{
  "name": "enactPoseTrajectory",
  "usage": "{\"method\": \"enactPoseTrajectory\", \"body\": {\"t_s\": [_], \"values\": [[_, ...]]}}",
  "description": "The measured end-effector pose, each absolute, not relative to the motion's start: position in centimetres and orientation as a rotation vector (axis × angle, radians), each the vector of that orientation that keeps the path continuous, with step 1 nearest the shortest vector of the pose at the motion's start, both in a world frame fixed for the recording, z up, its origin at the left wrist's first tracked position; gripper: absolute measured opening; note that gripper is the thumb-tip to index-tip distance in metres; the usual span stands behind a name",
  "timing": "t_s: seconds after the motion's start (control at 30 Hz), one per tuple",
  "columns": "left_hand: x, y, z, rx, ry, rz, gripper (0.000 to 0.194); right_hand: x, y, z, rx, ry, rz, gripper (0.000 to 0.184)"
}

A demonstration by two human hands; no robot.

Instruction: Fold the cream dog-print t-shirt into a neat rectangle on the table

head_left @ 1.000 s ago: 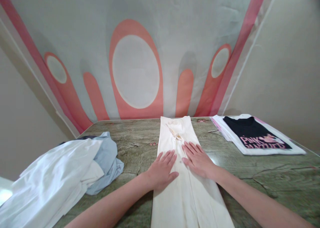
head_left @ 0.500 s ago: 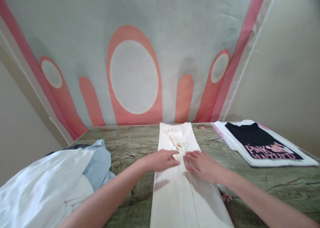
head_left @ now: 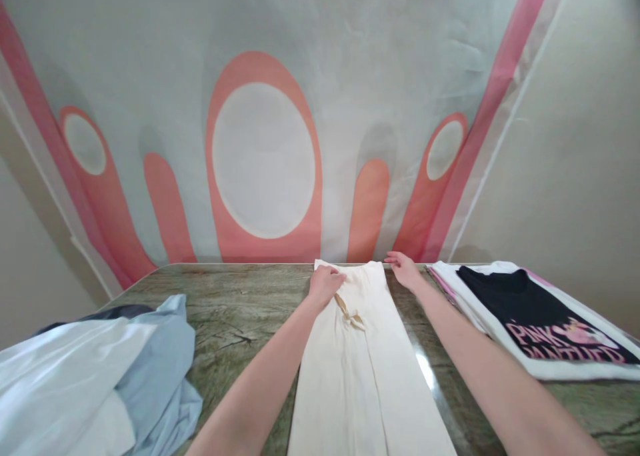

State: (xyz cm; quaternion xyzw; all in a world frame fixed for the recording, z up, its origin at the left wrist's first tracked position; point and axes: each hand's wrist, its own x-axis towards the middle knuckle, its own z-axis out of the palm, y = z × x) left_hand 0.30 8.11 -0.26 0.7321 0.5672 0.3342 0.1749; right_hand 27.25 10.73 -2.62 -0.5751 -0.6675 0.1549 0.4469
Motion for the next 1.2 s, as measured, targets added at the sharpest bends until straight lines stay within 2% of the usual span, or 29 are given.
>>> {"method": "enactPoseTrajectory", "body": {"t_s": [0.13,0.47,0.77,1.07,1.2], "values": [[0.1,8.1,-1.0,2.119,1.587,0.973,0.030,26.4,12.8,-3.5,-1.356,-1.668,0.381,0.049],[0.7,7.6,-0.3,1.953,1.441,1.205,0.014,26.7,13.3,-4.7,-1.395,-1.754,0.406,0.041],[0.4,8.1,-0.6,1.877,1.380,1.304,0.010,26.7,13.7,-4.9,-1.439,-1.801,0.339,0.036],[0.4,8.6,-1.3,1.911,1.512,1.319,0.008,26.8,15.5,-6.0,-1.540,-1.713,0.287,0.027],[0.2,8.5,-1.6,1.896,1.563,1.264,0.007,26.7,15.6,-6.1,-1.556,-1.620,0.235,0.029]]}}
